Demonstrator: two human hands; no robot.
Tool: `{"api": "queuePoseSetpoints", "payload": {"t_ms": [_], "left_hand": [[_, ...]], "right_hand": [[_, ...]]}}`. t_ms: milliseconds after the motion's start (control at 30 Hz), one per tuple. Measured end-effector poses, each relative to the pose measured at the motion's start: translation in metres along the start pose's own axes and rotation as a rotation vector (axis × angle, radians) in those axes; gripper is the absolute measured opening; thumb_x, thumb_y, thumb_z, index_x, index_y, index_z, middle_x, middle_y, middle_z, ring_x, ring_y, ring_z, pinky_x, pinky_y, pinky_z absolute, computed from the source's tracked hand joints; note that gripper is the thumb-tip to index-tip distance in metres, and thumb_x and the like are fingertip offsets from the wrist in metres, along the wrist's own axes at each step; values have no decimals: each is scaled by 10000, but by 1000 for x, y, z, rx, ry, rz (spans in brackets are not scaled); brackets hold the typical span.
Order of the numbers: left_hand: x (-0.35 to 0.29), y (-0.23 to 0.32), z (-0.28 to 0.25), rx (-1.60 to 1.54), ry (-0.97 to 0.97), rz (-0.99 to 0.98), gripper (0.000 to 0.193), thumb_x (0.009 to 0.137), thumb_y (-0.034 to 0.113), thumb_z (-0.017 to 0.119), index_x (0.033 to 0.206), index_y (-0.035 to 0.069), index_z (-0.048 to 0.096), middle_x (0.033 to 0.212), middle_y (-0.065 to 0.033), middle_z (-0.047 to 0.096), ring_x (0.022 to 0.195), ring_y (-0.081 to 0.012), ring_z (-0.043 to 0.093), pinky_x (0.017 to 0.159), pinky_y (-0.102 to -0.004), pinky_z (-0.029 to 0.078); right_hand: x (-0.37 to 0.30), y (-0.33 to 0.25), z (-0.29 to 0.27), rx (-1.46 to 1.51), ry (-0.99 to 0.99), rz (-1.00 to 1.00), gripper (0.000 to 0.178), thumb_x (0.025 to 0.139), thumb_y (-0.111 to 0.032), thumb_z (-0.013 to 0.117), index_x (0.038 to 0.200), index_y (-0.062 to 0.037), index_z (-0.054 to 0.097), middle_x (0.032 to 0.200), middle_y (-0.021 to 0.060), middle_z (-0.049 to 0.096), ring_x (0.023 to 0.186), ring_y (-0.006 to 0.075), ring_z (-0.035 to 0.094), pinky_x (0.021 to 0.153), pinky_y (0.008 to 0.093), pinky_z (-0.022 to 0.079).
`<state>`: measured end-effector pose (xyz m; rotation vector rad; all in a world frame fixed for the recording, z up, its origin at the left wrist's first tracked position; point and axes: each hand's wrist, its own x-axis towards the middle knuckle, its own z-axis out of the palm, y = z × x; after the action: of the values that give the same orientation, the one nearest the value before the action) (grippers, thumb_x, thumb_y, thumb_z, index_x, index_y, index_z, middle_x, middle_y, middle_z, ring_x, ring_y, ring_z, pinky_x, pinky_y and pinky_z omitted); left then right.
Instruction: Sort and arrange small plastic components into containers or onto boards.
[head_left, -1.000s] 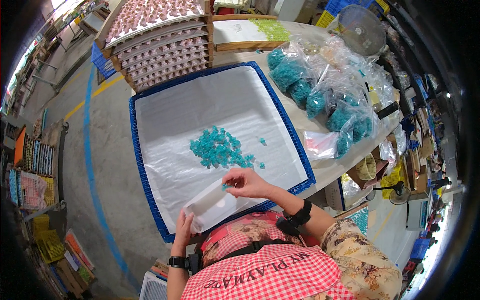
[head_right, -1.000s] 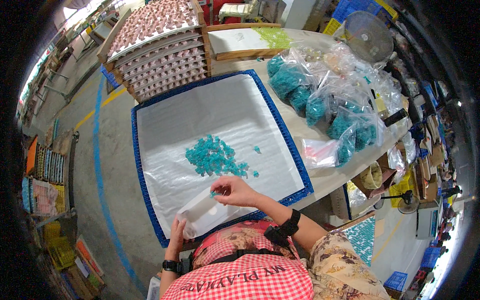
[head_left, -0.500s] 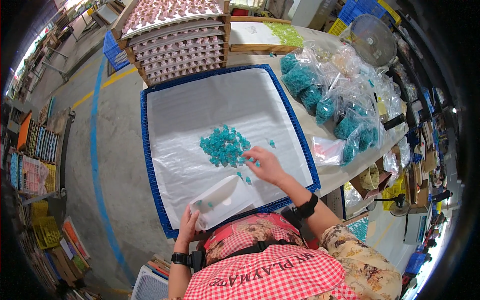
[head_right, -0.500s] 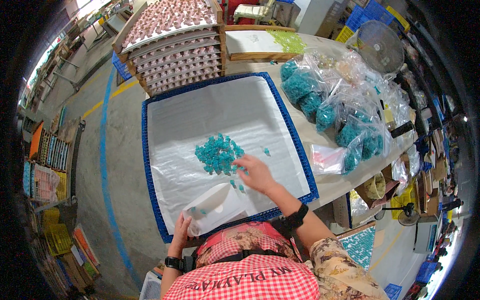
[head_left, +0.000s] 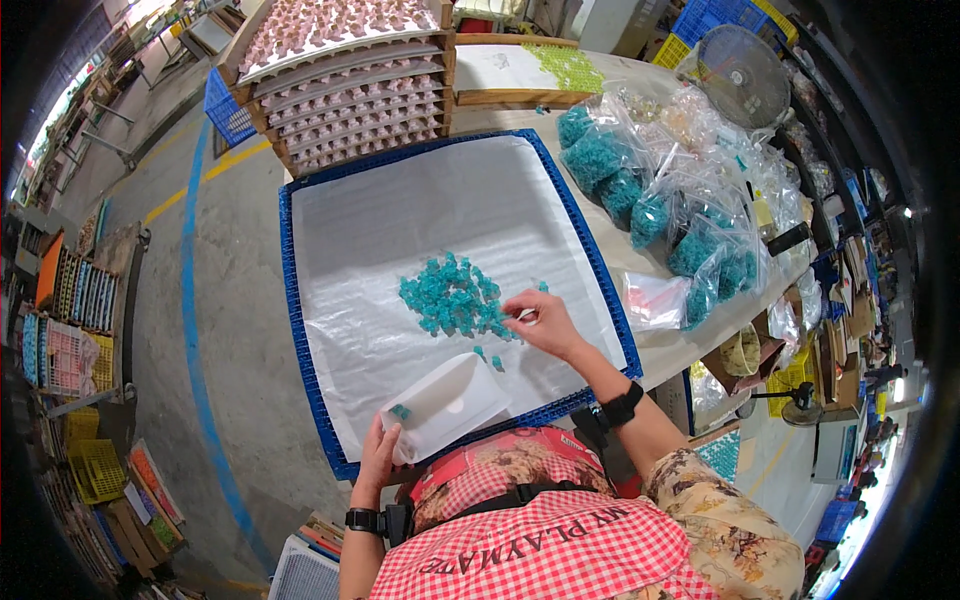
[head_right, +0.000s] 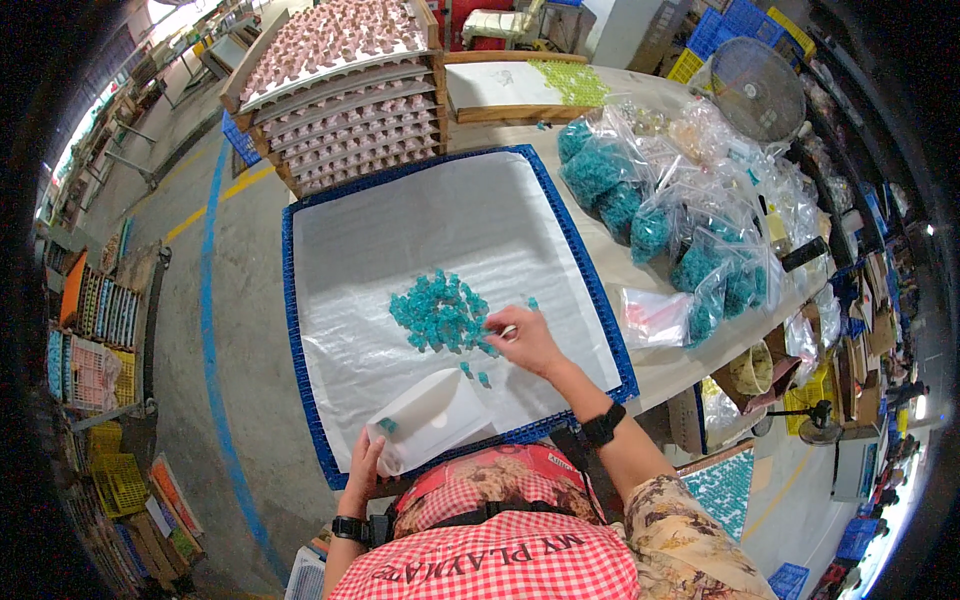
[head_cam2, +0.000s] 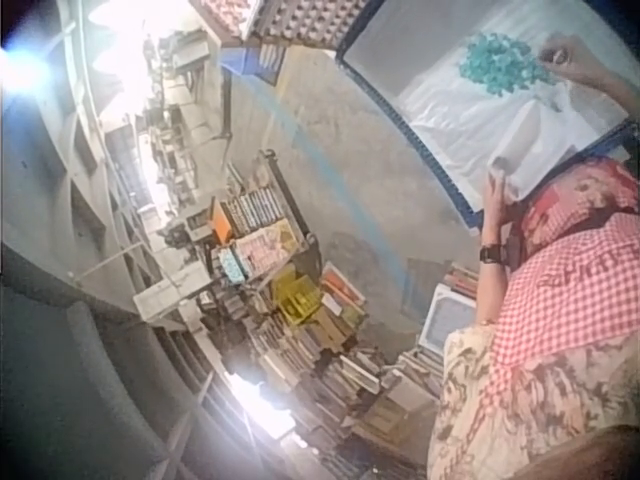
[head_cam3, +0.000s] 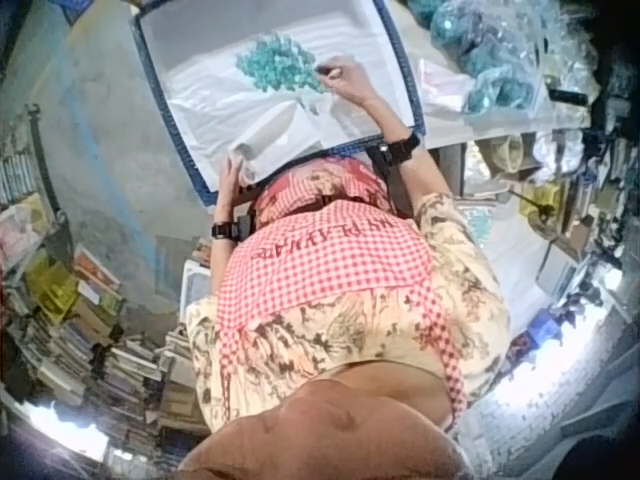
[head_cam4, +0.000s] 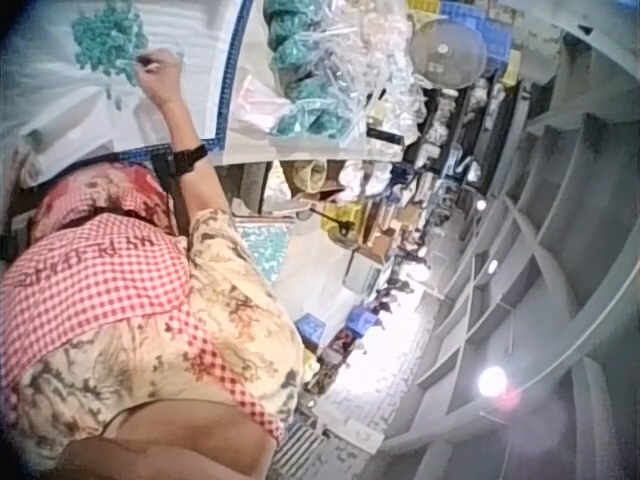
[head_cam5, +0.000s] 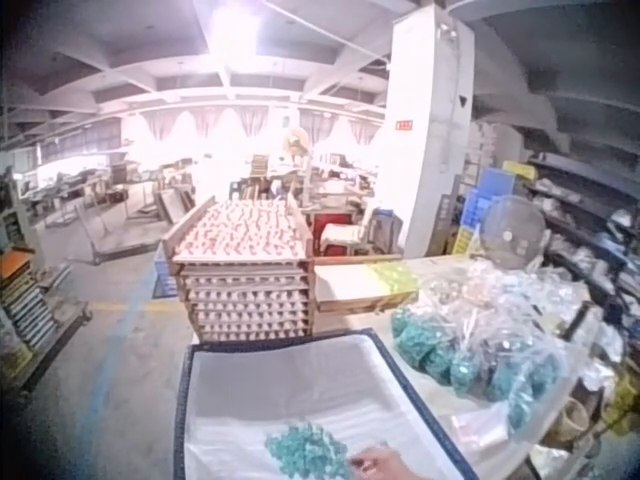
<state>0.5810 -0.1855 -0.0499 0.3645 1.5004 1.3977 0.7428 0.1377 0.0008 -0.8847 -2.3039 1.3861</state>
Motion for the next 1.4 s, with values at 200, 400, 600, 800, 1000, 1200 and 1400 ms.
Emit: {"api": "queuePoseSetpoints", "payload": {"t_ms": [200, 400, 600, 800, 1000, 1200, 1400], "left_hand": [[-3, 15, 2, -27, -64, -73, 448, 937, 240, 504, 1324, 36, 404, 1071, -97, 595, 819, -144, 616, 593, -265, 524], [-1, 9, 2, 14, -17, -40, 449, 933, 238, 503, 1319, 35, 399, 1074, -103, 588, 789, -156, 621, 534, -269, 527], [-6, 18, 6, -21, -33, -51, 440, 934, 249, 505, 1305, 36, 404, 1056, -112, 586, 730, -156, 622, 516, -267, 514], [-4, 15, 5, -8, -32, -42, 438, 935, 253, 504, 1300, 39, 393, 958, -111, 609, 593, -158, 616, 442, -253, 487], [-1, 10, 5, -55, -6, -13, 445, 933, 266, 505, 1300, 39, 393, 908, -107, 619, 566, -154, 615, 420, -250, 477], [0, 6, 3, 24, -11, 29, 433, 939, 259, 498, 1295, 36, 395, 923, -103, 613, 531, -154, 604, 402, -252, 472], [1, 0, 4, -27, 16, 58, 428, 938, 275, 511, 1282, 44, 402, 924, -96, 604, 537, -147, 605, 395, -246, 455]], "right_hand": [[-20, -53, 15, -62, -186, -188, 225, 763, -164, 716, 977, -109, 677, 925, 79, 616, 875, 254, 615, 727, 346, 518], [-20, 15, 13, -623, -57, -161, 194, 769, -162, 677, 962, -145, 672, 876, 86, 561, 872, 282, 565, 745, 394, 483], [-14, 35, 17, -509, -49, -305, 193, 755, -123, 673, 947, -130, 659, 859, 96, 560, 859, 287, 565, 735, 393, 488], [-11, 23, 12, -355, 19, -284, 164, 758, -94, 677, 921, -77, 666, 871, 88, 599, 814, 238, 604, 707, 339, 505], [-20, -56, 12, 208, -339, -120, 203, 787, -96, 717, 986, -64, 691, 891, 44, 648, 783, 113, 605, 674, 247, 487], [-4, 2, 23, -358, 38, -208, 243, 782, -131, 689, 1024, -120, 668, 876, 81, 582, 773, 244, 604, 681, 325, 497], [7, 24, 29, -484, -11, -244, 247, 768, -111, 677, 1012, -127, 639, 906, 104, 545, 796, 286, 588, 706, 362, 499]]}}
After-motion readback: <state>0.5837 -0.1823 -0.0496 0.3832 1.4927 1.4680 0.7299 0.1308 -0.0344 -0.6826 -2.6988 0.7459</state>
